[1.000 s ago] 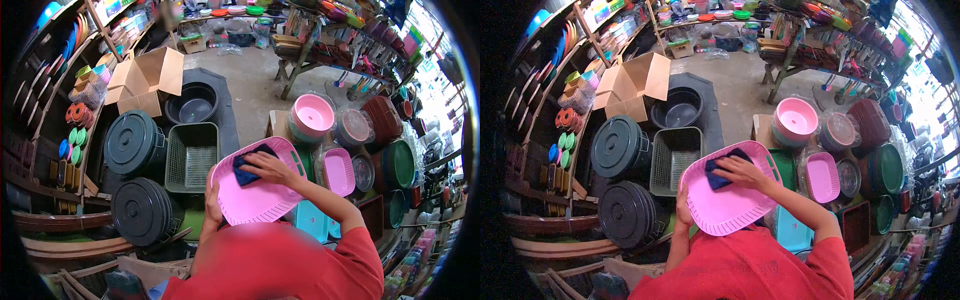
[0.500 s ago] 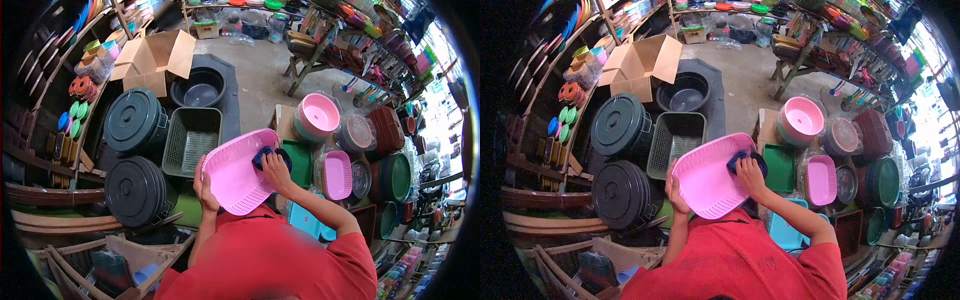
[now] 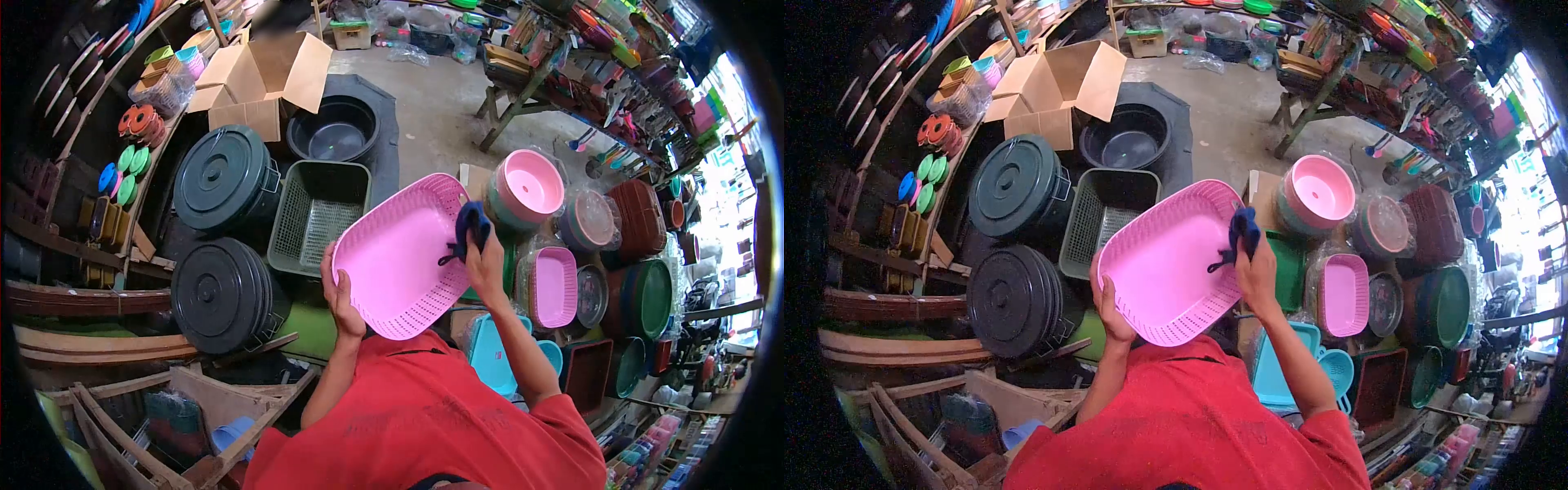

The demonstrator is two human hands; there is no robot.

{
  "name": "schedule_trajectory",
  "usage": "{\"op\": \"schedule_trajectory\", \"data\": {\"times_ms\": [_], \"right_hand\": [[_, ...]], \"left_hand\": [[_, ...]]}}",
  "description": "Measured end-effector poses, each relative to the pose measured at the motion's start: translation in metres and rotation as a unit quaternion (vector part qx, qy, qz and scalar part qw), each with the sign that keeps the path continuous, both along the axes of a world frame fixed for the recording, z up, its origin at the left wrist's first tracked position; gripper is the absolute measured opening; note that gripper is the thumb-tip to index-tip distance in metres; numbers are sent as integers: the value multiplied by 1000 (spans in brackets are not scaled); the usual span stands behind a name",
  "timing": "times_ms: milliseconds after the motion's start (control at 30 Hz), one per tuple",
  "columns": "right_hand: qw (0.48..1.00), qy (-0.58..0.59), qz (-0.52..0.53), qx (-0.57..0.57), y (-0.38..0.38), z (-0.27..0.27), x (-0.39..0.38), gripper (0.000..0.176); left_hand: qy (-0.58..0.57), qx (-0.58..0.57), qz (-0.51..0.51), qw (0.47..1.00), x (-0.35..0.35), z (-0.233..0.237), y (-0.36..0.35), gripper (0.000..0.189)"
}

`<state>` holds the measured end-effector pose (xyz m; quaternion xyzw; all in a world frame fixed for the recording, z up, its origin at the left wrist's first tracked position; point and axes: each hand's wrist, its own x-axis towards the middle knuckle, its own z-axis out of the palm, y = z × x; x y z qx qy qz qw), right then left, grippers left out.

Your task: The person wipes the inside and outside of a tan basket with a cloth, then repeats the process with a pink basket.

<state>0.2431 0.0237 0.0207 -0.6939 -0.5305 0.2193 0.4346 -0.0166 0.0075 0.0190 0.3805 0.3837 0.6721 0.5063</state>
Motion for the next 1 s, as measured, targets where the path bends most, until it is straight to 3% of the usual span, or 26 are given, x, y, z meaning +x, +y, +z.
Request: {"op": "schedule_trajectory", "data": {"times_ms": [67, 133, 167, 267, 400, 600, 667, 767, 867, 1000], "right_hand": [[999, 18, -33, 36, 14, 2, -4, 44], [984, -143, -28, 105, 28, -21, -8, 58], [989, -127, -16, 70, 30, -24, -19, 69], [959, -277, -23, 51, 30, -25, -52, 73], [977, -206, 10, 60, 21, -34, -87, 74], [934, -247, 251, 59, -19, 2, -126, 64], [922, -254, 279, 83, -28, 10, -131, 58], [891, -252, 365, 96, -32, 11, -121, 56], [886, -276, 354, 115, -20, 0, -100, 58], [942, -282, 152, 100, 4, -9, -83, 59]], "left_hand": [[1, -5, -2, 1000, 7, 1, -3, 62], [11, 9, -25, 1000, 11, 4, -8, 66], [12, 9, -29, 999, 12, -1, -9, 66], [-62, 19, -41, 997, 12, -15, -7, 68], [-35, 26, -55, 998, 13, -13, -10, 70], [-30, 31, -23, 999, 8, -16, -10, 66], [-62, -55, -29, 996, 4, -15, -14, 60], [-17, -48, -10, 999, -5, -14, -13, 54], [-31, -27, -15, 999, -6, -16, -9, 57], [-51, 4, -41, 998, -10, -18, -8, 67]]}}
